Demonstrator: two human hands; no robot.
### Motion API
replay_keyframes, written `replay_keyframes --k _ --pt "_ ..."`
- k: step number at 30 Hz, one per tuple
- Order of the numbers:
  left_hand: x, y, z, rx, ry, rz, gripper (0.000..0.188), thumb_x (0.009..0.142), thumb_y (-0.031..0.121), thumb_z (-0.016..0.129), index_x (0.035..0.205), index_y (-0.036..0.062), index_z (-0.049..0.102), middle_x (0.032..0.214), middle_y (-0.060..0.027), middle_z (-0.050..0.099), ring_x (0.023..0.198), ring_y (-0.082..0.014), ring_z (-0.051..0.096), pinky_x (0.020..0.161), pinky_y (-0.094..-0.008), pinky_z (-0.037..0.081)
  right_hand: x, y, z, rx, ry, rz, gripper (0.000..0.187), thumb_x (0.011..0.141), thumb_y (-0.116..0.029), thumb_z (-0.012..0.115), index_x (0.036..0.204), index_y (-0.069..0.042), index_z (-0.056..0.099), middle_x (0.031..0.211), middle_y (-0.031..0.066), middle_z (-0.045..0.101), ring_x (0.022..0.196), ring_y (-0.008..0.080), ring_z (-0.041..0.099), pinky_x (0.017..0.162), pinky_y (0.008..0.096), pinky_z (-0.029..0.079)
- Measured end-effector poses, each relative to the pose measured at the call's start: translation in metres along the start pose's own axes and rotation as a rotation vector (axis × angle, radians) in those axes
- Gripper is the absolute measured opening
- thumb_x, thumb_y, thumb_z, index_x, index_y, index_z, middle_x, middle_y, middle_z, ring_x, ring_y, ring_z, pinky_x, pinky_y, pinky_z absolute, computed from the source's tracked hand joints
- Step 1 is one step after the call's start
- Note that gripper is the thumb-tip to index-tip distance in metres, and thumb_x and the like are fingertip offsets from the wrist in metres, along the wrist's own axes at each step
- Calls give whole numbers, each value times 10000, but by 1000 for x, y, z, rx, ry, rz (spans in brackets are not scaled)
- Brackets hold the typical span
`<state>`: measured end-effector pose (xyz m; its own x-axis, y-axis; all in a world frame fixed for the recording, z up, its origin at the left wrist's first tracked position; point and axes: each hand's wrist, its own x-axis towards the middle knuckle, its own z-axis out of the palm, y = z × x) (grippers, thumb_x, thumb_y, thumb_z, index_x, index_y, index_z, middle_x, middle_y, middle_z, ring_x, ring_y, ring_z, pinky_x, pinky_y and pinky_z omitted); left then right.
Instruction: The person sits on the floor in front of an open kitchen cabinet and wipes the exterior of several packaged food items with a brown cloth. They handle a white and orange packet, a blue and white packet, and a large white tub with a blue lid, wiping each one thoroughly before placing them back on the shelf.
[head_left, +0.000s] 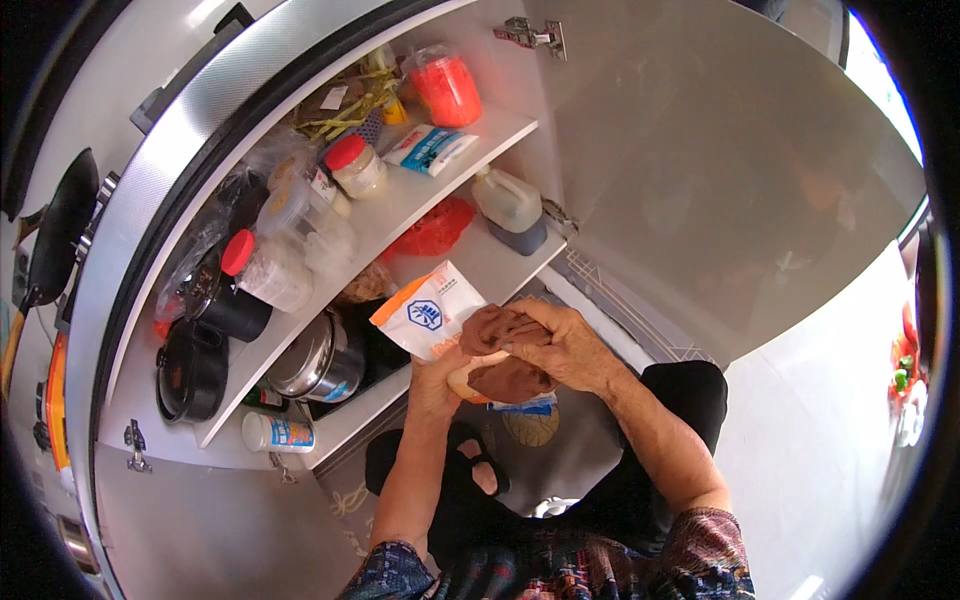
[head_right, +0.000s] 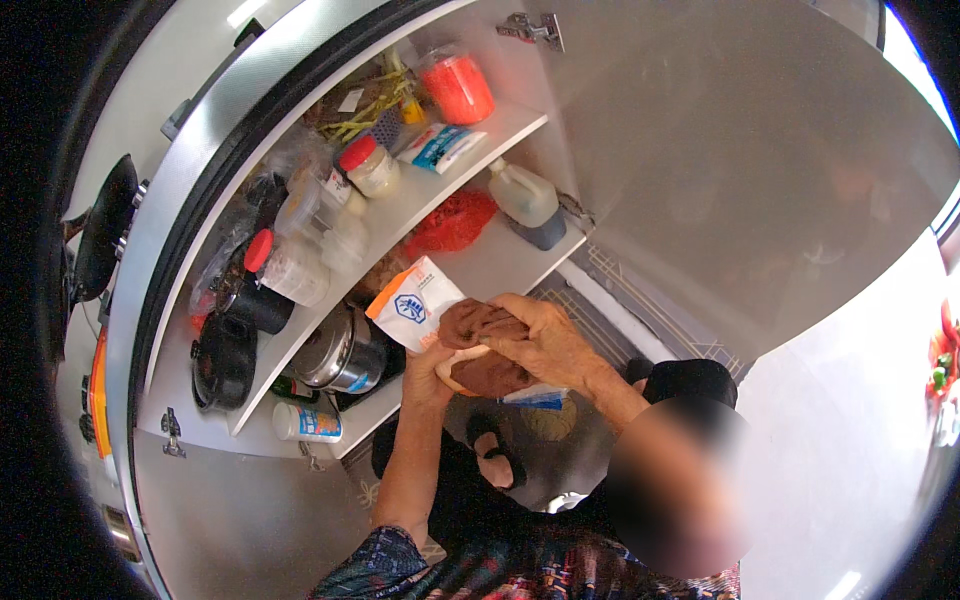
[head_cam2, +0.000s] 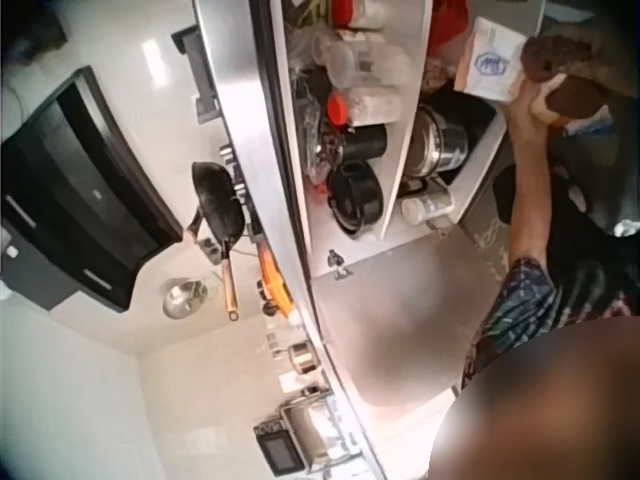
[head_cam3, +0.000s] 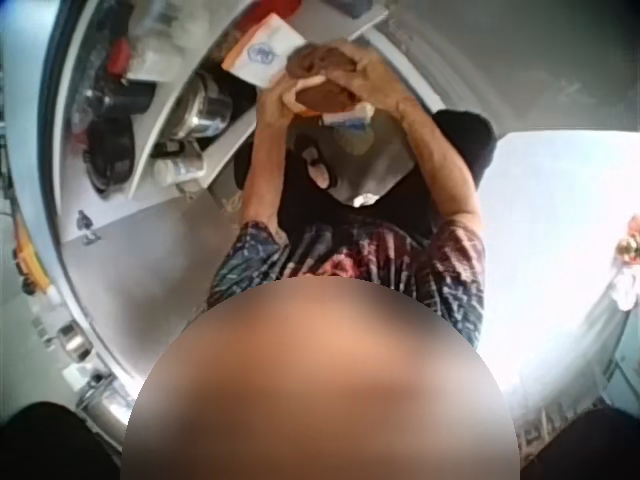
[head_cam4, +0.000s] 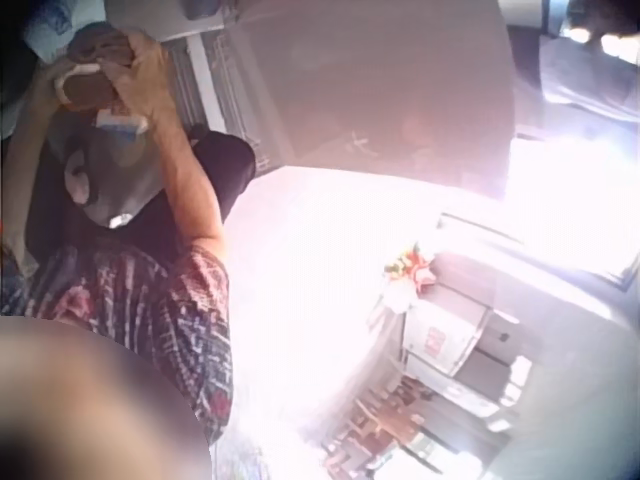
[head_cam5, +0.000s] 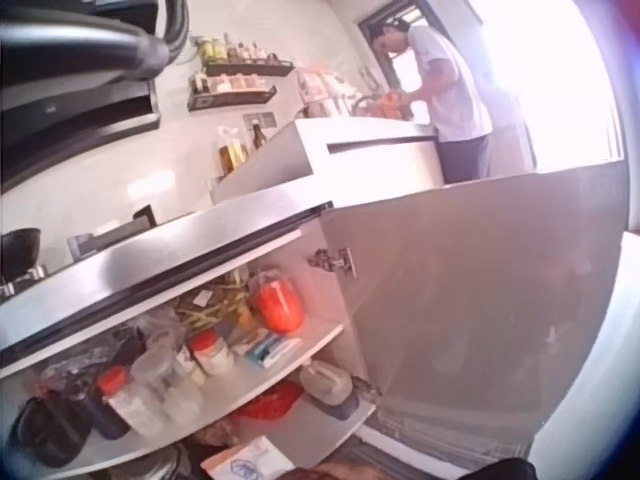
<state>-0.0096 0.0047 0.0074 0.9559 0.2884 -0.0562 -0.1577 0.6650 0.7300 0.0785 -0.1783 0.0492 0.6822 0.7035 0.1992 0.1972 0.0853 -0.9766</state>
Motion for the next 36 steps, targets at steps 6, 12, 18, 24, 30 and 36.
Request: replay_keyframes --k 6,12,18,24,30,36 --pt "-3 -1 -3 14 110 -3 638 752 -104 601 1323 38 358 1201 -136 530 1120 -272 555 955 -426 484 -2 -2 -11 262 101 299 252 848 -126 656 1063 -1 613 954 46 655 838 83 591 745 246 498" --pt "1 -6 8 26 93 -5 559 783 -42 631 1293 22 411 1189 -126 550 1098 -270 568 939 -422 492 3 16 2 292 236 -75 471 903 -245 603 1264 27 474 1024 95 646 893 175 611 784 308 504" --pt "-1 -6 8 164 241 28 476 766 -67 657 1209 -12 491 1128 -118 588 1019 -237 608 885 -369 519 5 14 24 -579 128 54 385 877 -215 563 1189 1 498 1034 282 589 962 444 567 815 441 480" --pt "8 15 0 -103 399 115 431 820 -21 634 1225 -2 488 1159 -127 579 1041 -257 601 879 -405 526 12 42 5 -103 360 45 476 929 -321 505 1258 21 472 947 202 641 778 352 642 671 426 512" --pt "15 -10 15 -209 283 139 397 892 99 591 1262 27 467 1202 -119 562 1104 -259 564 954 -411 476 33 42 39 244 516 103 584 949 -424 441 1355 -7 402 1297 168 465 1204 247 440 1020 360 343" --pt "22 -10 16 -285 272 196 384 927 144 553 1279 28 450 1243 -123 541 1131 -264 550 966 -426 466 39 31 48 1084 412 358 509 944 -411 474 1310 -58 440 1277 92 514 1171 216 487 1015 349 362"
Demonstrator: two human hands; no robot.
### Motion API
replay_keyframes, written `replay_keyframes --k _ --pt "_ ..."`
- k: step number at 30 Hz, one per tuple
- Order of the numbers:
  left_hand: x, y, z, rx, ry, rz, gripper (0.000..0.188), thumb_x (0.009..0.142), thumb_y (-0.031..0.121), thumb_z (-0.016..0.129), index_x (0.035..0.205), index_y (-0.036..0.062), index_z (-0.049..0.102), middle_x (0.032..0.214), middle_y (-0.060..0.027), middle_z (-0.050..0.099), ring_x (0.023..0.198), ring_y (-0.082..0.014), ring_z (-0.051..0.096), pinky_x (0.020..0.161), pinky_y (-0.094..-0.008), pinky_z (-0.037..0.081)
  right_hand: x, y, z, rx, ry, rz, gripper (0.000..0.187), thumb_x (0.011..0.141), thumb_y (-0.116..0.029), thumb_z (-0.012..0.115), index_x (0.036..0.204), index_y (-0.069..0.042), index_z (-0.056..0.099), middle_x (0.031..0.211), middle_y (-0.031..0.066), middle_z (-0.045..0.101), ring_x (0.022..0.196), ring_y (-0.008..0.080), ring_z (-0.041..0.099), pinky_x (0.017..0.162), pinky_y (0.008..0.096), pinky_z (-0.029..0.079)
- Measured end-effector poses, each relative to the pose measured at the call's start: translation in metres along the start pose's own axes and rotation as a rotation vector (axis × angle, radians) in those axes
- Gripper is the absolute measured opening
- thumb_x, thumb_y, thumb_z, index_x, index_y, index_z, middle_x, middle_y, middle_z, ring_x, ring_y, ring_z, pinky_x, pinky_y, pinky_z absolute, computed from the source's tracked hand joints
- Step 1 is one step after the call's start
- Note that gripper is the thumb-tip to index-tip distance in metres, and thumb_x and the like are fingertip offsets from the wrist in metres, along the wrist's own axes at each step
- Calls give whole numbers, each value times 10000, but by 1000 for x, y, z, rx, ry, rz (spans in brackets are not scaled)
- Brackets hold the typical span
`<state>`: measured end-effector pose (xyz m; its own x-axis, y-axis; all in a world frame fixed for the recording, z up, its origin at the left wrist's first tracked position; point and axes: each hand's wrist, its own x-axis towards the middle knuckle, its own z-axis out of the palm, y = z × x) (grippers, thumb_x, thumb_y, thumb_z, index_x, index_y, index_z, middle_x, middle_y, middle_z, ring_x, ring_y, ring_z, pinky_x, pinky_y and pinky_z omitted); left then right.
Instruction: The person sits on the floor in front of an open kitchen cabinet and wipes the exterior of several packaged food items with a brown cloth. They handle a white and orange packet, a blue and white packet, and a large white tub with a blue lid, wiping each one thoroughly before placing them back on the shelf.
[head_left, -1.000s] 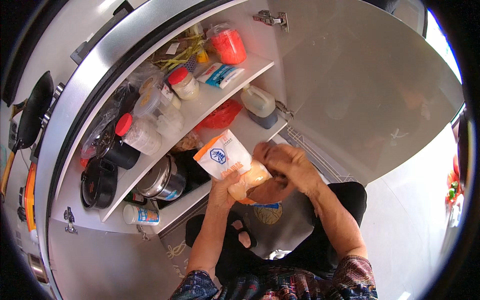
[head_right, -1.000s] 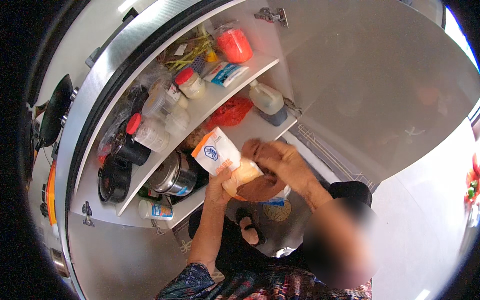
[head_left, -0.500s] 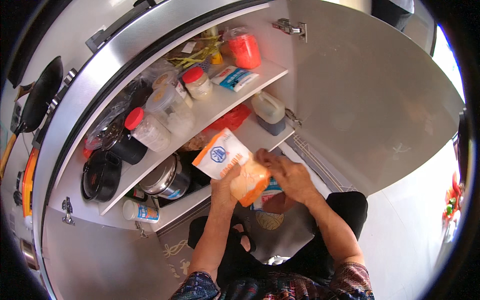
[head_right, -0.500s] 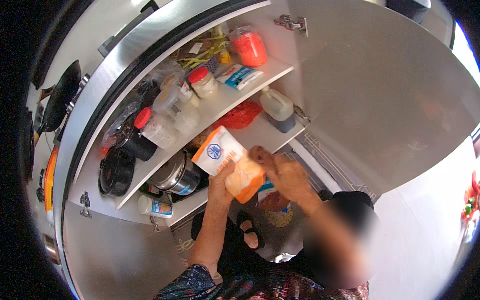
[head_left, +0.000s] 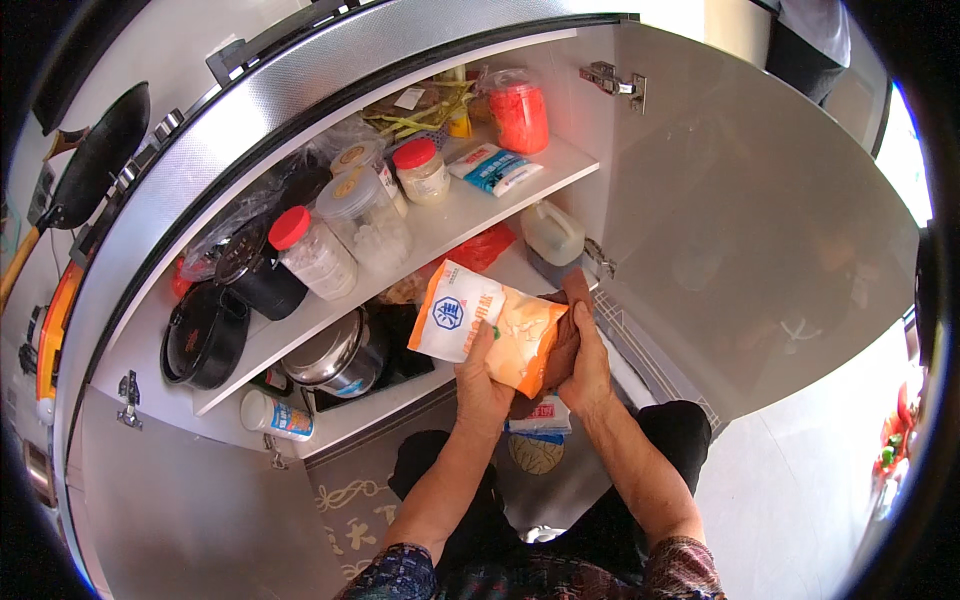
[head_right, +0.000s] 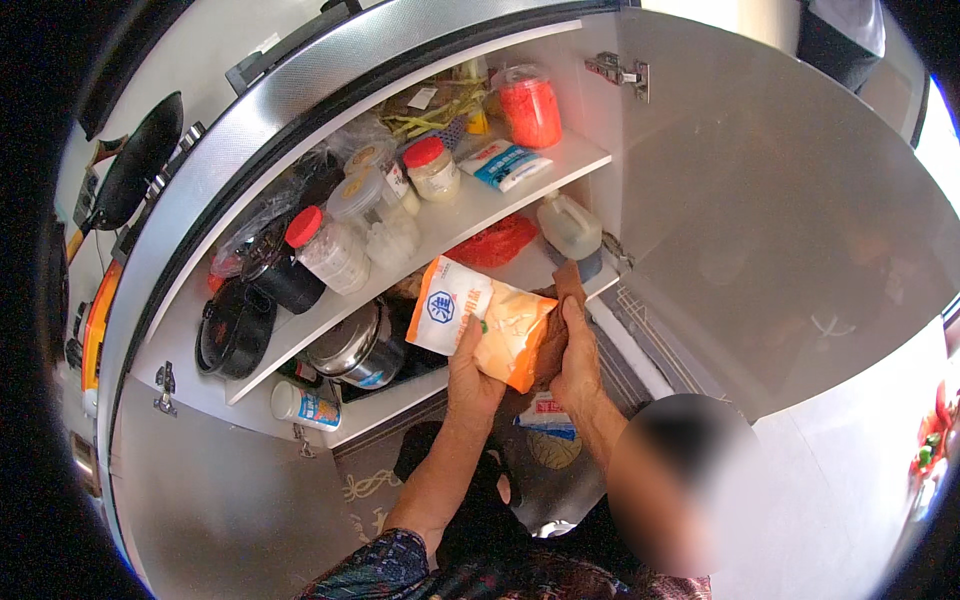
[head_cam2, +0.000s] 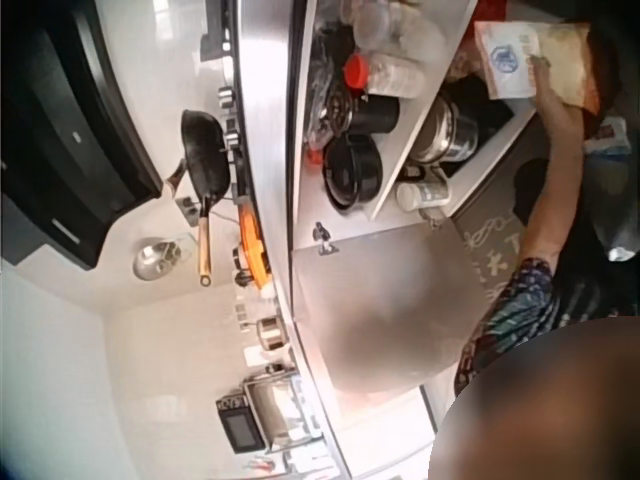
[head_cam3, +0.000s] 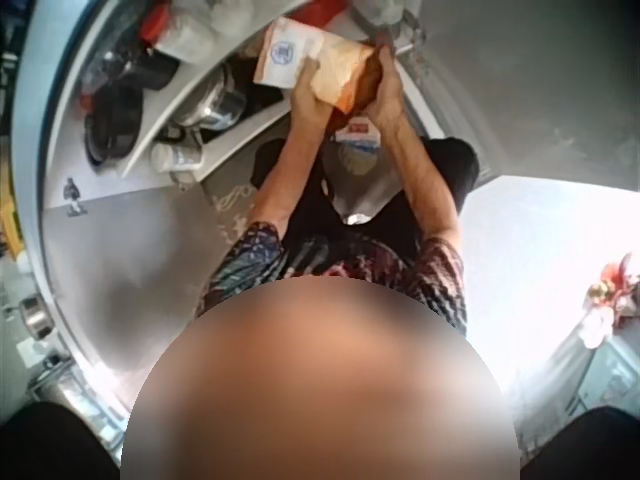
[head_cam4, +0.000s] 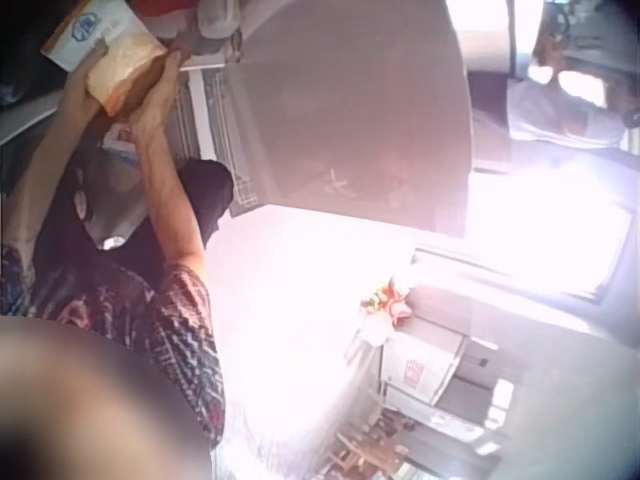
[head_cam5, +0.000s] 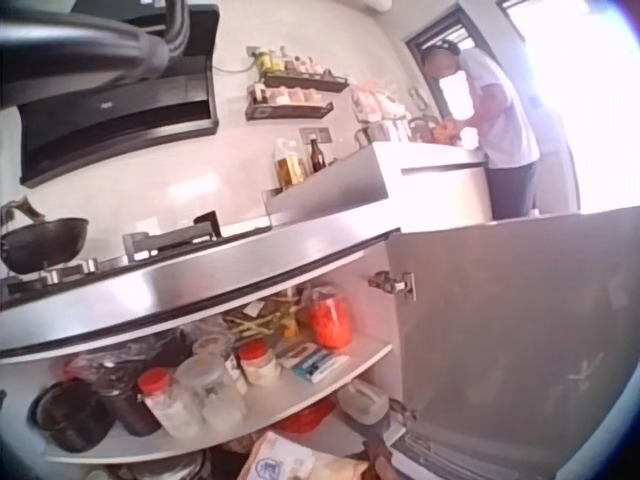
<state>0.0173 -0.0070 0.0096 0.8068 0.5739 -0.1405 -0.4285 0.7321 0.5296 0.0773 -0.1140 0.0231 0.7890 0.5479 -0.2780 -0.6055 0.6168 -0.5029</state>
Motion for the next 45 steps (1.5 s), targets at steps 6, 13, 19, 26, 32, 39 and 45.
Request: replay_keyframes --k 6,13,19,26,32,39,45 --pt "8 15 -4 -209 -50 -139 370 932 153 547 1269 33 452 1248 -128 541 1155 -275 538 992 -436 452 -27 -2 8 -284 -214 -23 590 941 -387 498 1383 -20 362 1320 90 492 1189 192 480 1035 321 342" --pt "16 24 -5 -328 -82 -165 400 949 198 520 1300 25 434 1284 -141 522 1181 -288 518 1013 -459 425 -32 -20 -6 -562 -252 223 503 878 -269 566 1274 31 492 1196 105 556 1047 179 550 900 297 437" --pt "16 16 3 -121 -77 -36 413 929 143 538 1296 -7 427 1285 -150 514 1196 -293 501 1031 -453 398 -32 -45 2 -188 -180 54 398 853 -225 598 1168 12 541 927 74 611 813 181 587 734 295 492" --pt "2 -17 7 71 -27 -129 427 883 43 587 1283 21 437 1241 -110 537 1139 -245 540 996 -405 435 -5 -33 5 -214 -21 -543 362 940 -266 540 1193 -10 509 1113 108 555 986 207 548 869 345 436" --pt "6 -15 -6 101 -124 -120 339 919 94 551 1246 29 486 1212 -105 559 1123 -221 555 970 -370 460 -15 -11 -8 -1757 -122 -922 575 852 -373 572 1276 -6 447 1294 202 414 1214 373 363 996 445 288" --pt "4 17 -35 86 -37 -322 350 929 129 540 1235 -28 472 1206 -137 566 1064 -262 593 933 -418 492 -24 -13 -29 -1803 -415 -940 494 692 -80 682 1159 -22 532 1101 170 526 1043 355 511 850 407 446" --pt "-15 5 -41 268 37 -394 395 896 73 567 1259 -24 448 1216 -151 555 1089 -296 580 949 -439 479 -28 -49 -24 -887 -30 -614 322 863 -26 573 1175 -40 494 990 98 615 948 192 603 816 330 499"
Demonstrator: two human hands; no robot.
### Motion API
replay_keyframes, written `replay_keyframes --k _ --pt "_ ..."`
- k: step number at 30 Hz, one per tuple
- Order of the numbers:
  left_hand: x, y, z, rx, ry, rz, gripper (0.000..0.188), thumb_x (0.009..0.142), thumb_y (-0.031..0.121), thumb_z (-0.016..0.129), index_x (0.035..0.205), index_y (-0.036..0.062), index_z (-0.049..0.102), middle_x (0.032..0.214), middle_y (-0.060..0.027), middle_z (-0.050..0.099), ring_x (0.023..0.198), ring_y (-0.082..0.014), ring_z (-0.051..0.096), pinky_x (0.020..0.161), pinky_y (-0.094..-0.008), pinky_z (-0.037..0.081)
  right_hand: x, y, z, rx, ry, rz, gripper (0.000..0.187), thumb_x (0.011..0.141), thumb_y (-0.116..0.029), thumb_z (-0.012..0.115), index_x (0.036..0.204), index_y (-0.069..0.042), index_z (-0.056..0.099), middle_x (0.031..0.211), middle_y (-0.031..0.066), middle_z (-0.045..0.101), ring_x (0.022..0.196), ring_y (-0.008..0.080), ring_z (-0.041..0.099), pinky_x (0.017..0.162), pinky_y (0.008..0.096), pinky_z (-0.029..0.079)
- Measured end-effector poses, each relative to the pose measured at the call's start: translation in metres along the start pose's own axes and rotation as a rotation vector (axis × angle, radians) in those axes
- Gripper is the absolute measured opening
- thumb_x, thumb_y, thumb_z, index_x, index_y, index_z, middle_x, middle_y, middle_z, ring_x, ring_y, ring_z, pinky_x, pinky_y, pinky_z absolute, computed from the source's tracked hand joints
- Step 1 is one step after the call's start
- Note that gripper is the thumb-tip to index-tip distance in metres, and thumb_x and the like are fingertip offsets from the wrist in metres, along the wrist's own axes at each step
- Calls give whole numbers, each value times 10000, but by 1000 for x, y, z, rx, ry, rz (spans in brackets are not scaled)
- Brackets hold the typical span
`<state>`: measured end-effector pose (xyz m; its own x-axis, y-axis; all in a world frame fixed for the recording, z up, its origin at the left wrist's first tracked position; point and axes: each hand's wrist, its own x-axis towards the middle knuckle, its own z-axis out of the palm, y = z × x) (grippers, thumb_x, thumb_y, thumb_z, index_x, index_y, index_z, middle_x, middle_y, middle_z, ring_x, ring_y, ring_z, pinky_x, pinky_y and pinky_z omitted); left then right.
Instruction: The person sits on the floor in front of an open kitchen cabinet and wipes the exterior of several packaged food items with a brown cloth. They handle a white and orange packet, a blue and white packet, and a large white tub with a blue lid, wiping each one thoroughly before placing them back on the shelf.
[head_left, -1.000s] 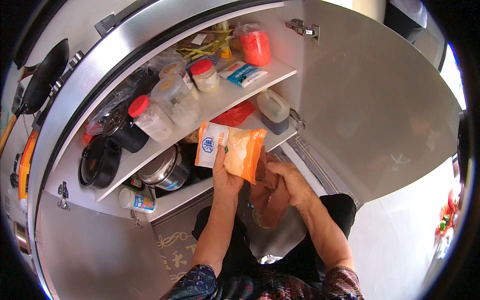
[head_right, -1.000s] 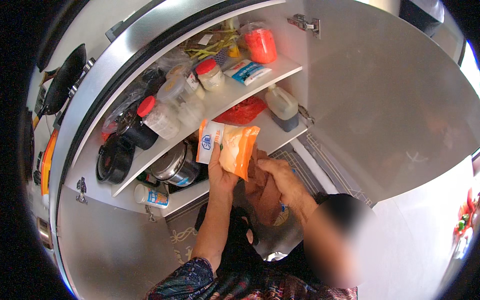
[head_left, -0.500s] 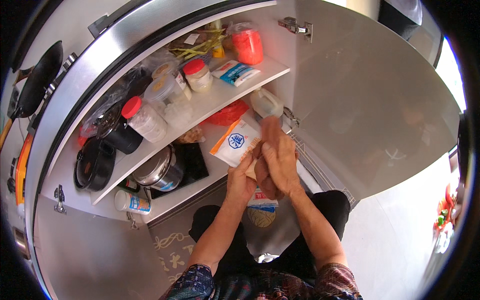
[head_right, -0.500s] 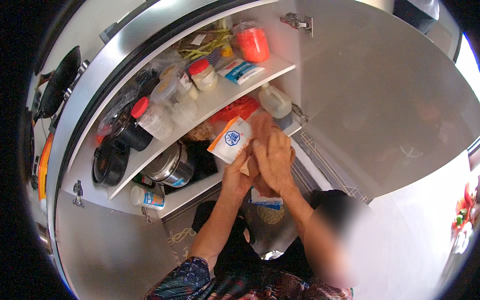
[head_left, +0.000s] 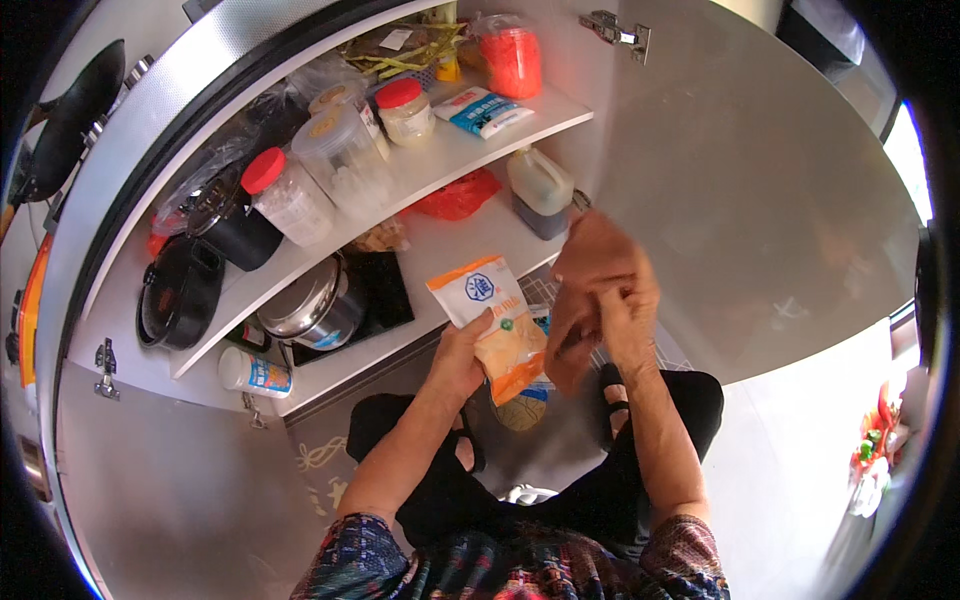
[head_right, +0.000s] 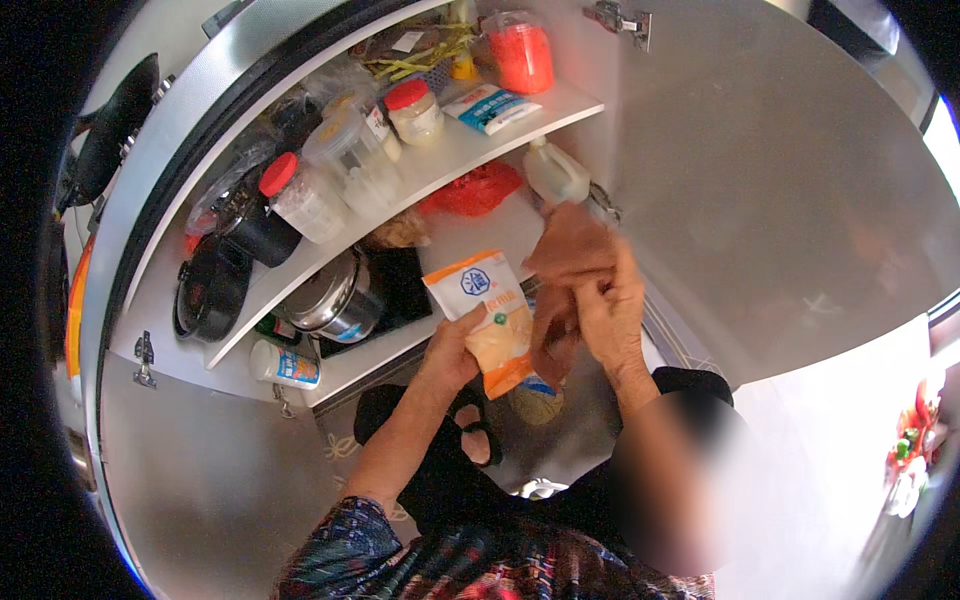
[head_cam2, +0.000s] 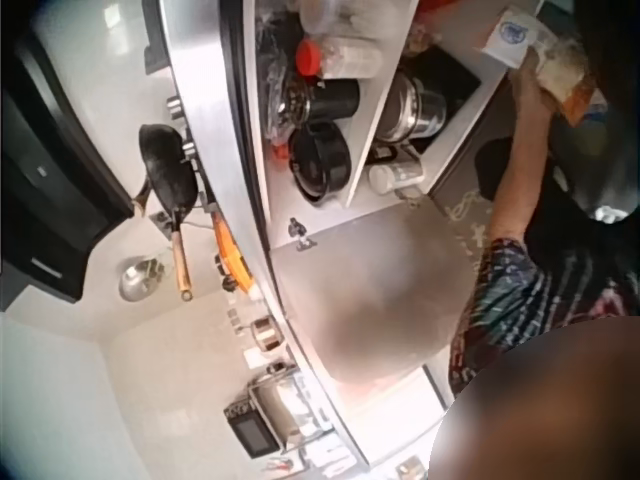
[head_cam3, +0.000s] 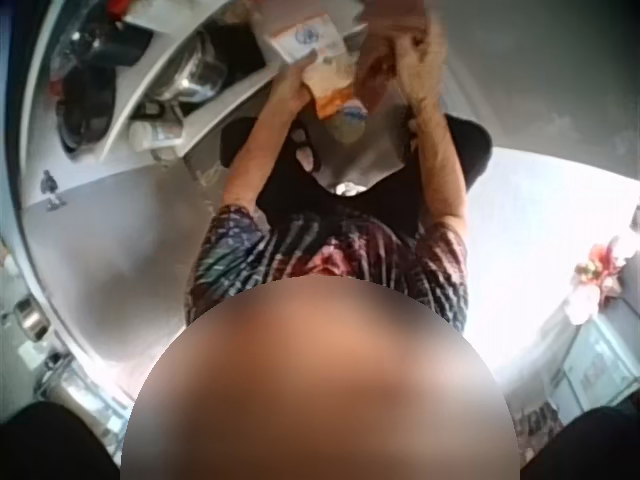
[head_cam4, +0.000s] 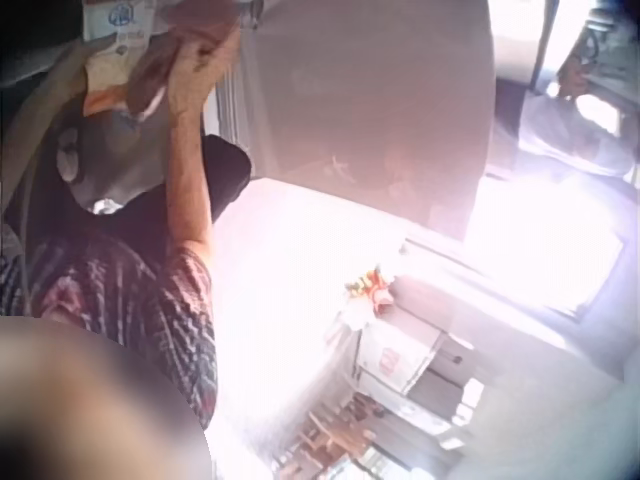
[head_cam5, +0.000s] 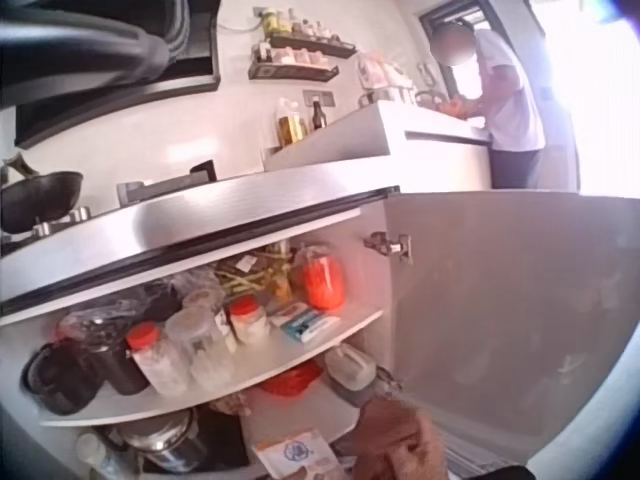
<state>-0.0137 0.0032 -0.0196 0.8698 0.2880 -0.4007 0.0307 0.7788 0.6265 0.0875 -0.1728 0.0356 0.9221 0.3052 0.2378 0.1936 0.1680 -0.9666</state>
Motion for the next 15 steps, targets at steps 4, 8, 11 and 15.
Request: replay_keyframes --k 4,8,11,15 --pt "-4 -23 4 23 15 -181 389 900 98 575 1257 -2 459 1203 -138 561 1093 -278 580 947 -430 480 0 -3 16 218 160 -165 277 911 -34 512 1185 -53 474 1043 51 579 978 129 552 847 282 469" --pt "-2 -32 -1 -73 -110 -238 373 897 119 580 1240 11 482 1208 -117 557 1091 -253 580 950 -414 479 -14 12 23 29 24 -138 382 846 3 531 1217 -59 467 1112 70 526 1050 170 510 901 303 426" --pt "1 -23 4 -46 -292 -140 393 921 215 540 1257 24 470 1190 -108 569 1080 -238 587 943 -404 484 -28 19 22 -296 -266 -175 487 746 -39 619 1214 -91 495 1207 107 489 1153 246 456 975 391 377" --pt "-5 -13 8 -110 -284 -91 426 970 334 427 1304 70 441 1237 -99 541 1105 -227 572 931 -391 493 -42 15 25 -729 -459 -496 551 634 -161 721 1164 -169 567 1296 130 438 1220 367 362 1019 516 303"
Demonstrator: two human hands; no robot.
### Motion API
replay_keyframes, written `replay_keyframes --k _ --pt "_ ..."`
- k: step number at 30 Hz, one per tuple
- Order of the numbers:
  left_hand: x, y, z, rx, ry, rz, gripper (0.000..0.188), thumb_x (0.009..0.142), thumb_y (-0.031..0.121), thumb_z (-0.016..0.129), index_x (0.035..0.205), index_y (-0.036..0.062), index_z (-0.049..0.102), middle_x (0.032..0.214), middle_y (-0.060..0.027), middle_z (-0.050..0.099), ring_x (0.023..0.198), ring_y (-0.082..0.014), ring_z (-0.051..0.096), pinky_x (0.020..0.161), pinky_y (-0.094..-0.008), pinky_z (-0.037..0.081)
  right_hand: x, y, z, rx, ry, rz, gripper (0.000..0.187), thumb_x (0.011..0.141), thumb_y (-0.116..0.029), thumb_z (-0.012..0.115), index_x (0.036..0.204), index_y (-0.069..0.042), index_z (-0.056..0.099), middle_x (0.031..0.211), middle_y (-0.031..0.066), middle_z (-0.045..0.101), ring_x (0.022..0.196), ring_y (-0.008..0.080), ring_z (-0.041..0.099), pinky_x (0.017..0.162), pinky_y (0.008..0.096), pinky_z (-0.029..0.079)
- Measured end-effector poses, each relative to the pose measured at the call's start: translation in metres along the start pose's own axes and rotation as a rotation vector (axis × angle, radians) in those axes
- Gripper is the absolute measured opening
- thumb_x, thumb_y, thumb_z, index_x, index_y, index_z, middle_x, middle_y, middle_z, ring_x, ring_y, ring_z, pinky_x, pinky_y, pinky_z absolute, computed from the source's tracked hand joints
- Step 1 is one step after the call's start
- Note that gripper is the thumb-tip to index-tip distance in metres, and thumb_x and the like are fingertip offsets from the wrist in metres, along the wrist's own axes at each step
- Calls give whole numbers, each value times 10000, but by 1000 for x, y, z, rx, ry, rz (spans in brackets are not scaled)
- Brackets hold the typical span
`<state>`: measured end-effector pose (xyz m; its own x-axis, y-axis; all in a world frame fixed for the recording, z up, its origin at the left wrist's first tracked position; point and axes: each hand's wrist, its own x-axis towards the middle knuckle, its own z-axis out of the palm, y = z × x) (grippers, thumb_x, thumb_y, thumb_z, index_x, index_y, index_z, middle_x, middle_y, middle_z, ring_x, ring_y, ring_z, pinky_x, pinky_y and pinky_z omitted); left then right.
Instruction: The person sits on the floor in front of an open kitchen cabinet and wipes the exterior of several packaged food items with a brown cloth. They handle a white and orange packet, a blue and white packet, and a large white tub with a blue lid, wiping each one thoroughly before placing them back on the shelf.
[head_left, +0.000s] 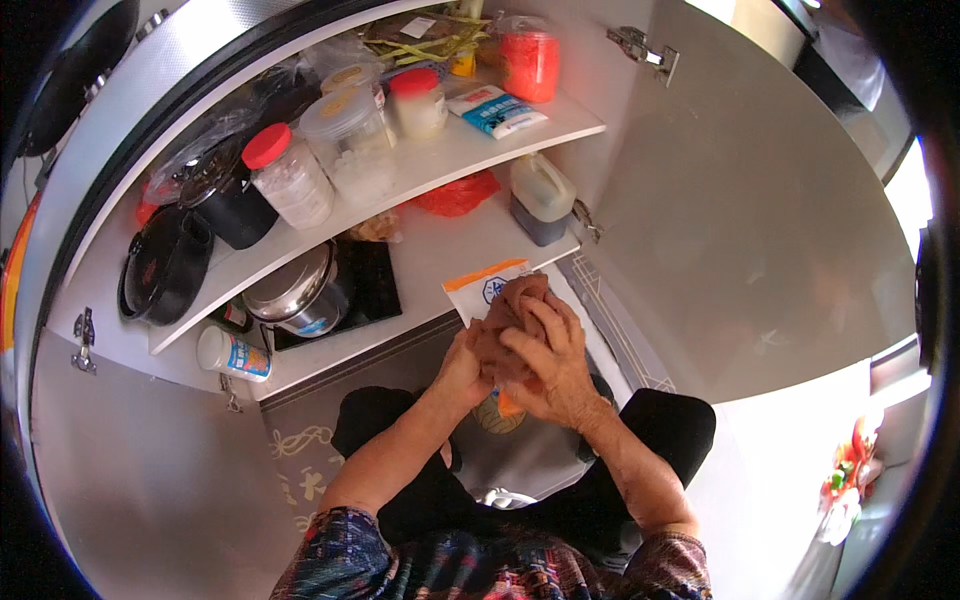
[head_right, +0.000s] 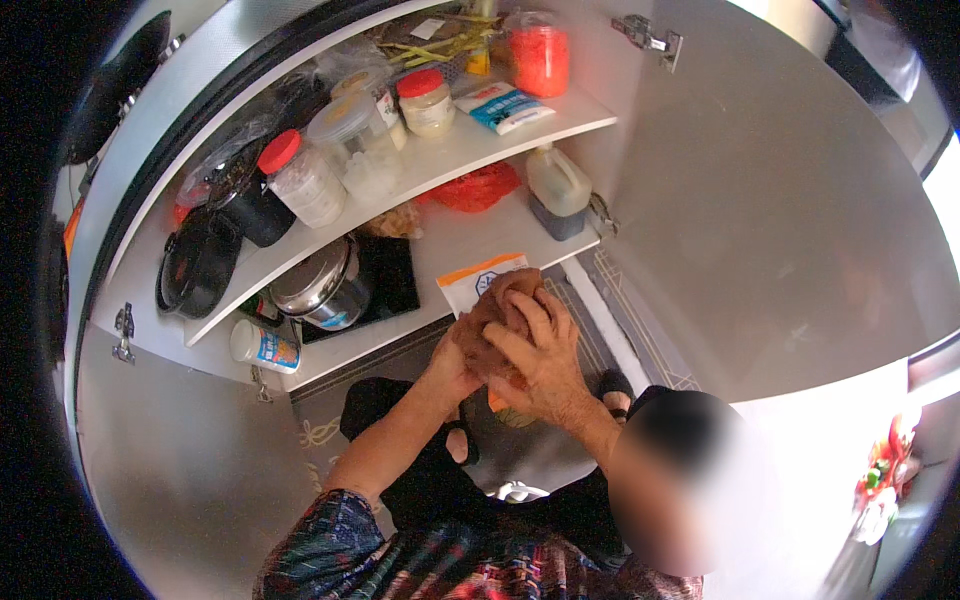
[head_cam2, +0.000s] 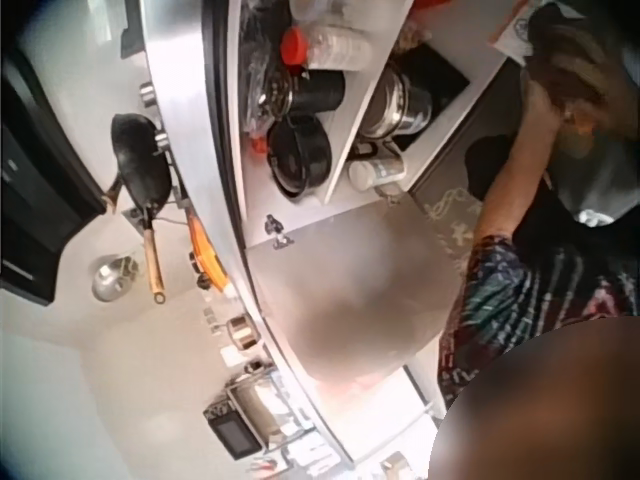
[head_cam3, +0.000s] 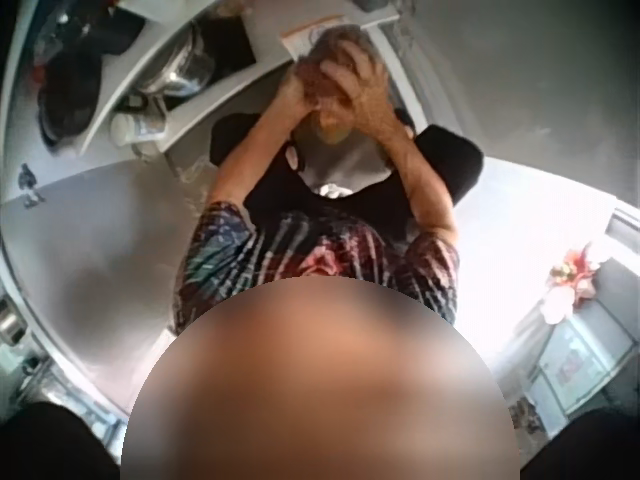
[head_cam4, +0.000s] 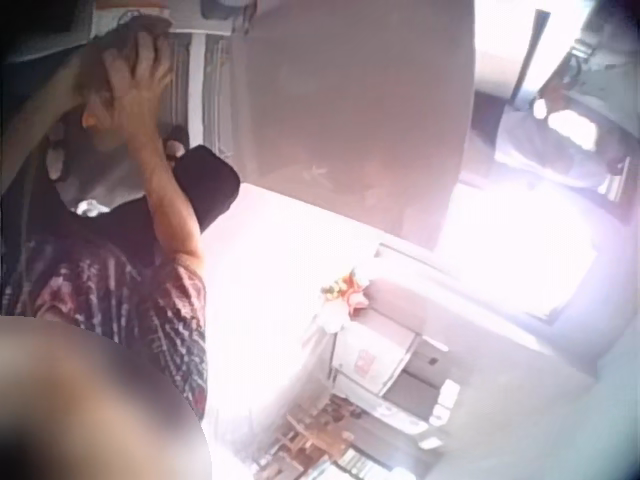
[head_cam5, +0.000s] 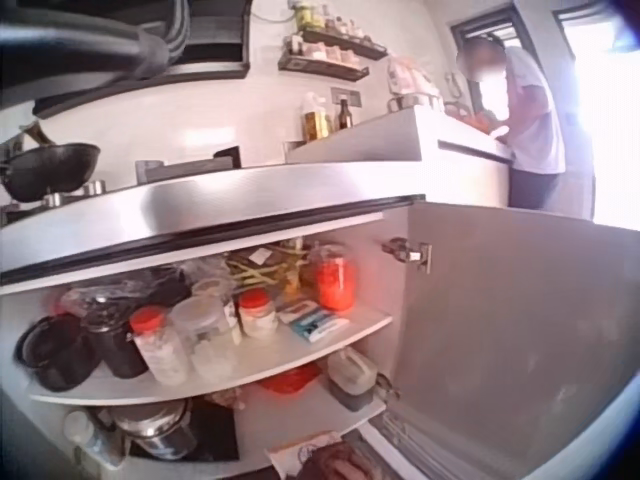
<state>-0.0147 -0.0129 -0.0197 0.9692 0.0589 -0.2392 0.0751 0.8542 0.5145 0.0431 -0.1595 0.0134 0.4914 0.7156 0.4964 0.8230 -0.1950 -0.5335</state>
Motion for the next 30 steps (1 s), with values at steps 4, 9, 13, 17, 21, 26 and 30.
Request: replay_keyframes --k 4,9,13,17,21,26,30 --pt "-2 3 14 32 75 10 516 978 459 359 1342 97 410 1295 -92 505 1160 -223 531 976 -384 458 13 11 5 -85 22 -107 545 601 -111 757 1118 -209 614 1231 121 480 1098 370 433 932 487 404" --pt "0 -3 14 30 97 -87 523 963 433 441 1335 69 400 1274 -96 512 1156 -221 529 1002 -381 423 31 23 2 -92 168 82 556 612 -31 737 1128 -196 615 1161 98 523 975 341 508 848 414 482" --pt "-3 -3 1 237 -112 -16 466 941 326 507 1314 70 396 1223 -75 516 1139 -201 529 994 -362 423 37 18 -6 74 169 139 562 611 57 669 1130 -150 610 1123 139 584 1071 368 529 910 428 439" --pt "-1 -4 -6 254 -25 7 526 850 186 543 1339 78 383 1285 -66 474 1210 -211 469 1026 -358 387 49 -11 -18 481 6 -55 533 604 52 682 1102 -125 619 1168 141 575 1130 370 508 941 423 425" --pt "-6 -11 -5 95 49 -32 578 692 -14 489 1266 40 449 1190 -85 520 1120 -210 536 974 -352 437 46 -2 -6 103 72 -44 524 629 13 667 1127 -134 596 1186 146 558 1084 384 510 915 430 435" --pt "-8 1 0 148 97 -21 578 652 11 480 1226 -58 471 1162 -178 585 1064 -310 591 985 -428 445 30 44 -14 81 174 254 436 717 25 582 1139 -82 564 1095 157 596 920 347 587 769 389 515" --pt "-12 11 1 -25 74 -90 558 667 5 472 1219 -79 474 1186 -205 572 1070 -328 592 982 -459 447 10 59 -24 694 51 673 323 816 -17 533 1138 -20 549 1057 109 628 830 220 622 676 296 533"
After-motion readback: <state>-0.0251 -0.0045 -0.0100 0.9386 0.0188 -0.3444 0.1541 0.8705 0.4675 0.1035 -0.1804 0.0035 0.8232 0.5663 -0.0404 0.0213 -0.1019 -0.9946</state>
